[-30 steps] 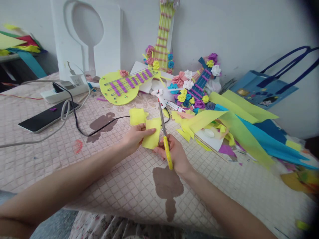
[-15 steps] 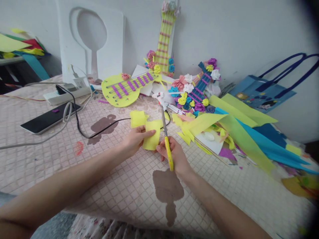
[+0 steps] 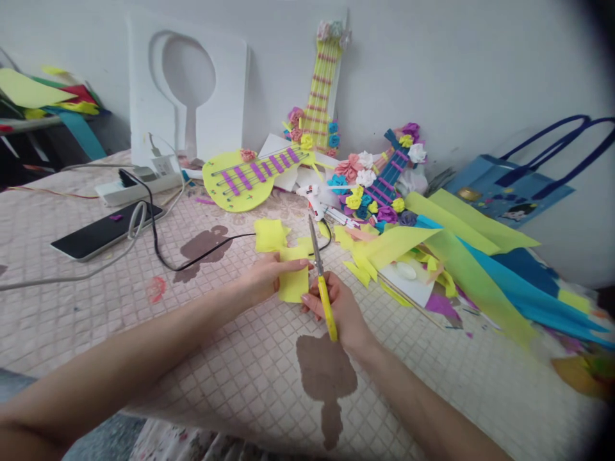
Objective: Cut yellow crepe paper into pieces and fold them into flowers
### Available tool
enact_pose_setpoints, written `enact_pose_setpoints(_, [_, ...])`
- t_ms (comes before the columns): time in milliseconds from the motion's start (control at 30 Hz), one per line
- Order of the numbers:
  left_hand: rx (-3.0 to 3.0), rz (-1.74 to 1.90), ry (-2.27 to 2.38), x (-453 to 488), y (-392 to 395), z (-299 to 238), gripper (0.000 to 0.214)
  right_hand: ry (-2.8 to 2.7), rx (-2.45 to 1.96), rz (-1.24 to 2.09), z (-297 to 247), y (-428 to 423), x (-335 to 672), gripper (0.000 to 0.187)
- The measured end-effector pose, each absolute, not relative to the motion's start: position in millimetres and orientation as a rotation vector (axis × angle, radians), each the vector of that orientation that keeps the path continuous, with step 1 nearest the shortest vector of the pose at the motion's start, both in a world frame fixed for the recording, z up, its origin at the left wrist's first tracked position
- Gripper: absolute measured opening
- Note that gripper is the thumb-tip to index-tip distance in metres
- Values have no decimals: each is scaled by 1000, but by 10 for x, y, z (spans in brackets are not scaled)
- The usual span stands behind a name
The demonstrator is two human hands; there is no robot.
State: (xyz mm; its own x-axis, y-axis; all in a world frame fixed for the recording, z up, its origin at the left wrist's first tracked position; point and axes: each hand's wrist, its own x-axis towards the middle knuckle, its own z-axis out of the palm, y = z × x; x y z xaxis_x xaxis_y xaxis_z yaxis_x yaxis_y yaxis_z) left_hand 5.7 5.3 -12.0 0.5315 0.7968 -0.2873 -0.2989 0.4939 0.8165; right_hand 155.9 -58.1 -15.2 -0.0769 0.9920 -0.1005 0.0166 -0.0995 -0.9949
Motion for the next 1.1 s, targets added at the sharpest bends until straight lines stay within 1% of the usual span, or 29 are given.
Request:
enact_pose_setpoints(233, [783,877,846,28,109,-119,40,-1286,-1260,1314,-197,-584,1533,33])
enact_pose_setpoints(433, [739,931,880,-14,188,-32,26,-1260,-1274,1319,-188,-592,1529,34])
enact_pose_setpoints(500, [688,906,852,-19,194,-21,27,-1233,-1288,1320,-174,-593,1531,35])
enact_pose_setpoints(600, [636,766,715,-10,153,-43,39,-1187,-1270,1314,-192,-592,1549,35])
enact_pose_setpoints(700, [699,682,666,13,78,-95,39,-1152,-1236,1289,-248,-586,1586,31])
enact_pose_setpoints(833, [771,802,779,24,44,-145,69,-1107,-1230,1288,-285,-582,1629,32])
enact_pose_setpoints(933, [867,924,786,-4,93,-147,78,-1069,-1185,1318,-257,-609,1640,35])
enact_pose_setpoints(1000, [913,977,764,-38,138,-136,73,-1036,-1104,1394,-244,-649,1634,35])
enact_pose_setpoints(1033, [926,989,748,-58,160,-128,65,-1012,-1047,1449,-248,-673,1627,34])
enact_pose_setpoints(1100, [931,995,712,-97,199,-109,44,-930,-930,1582,-281,-726,1600,37])
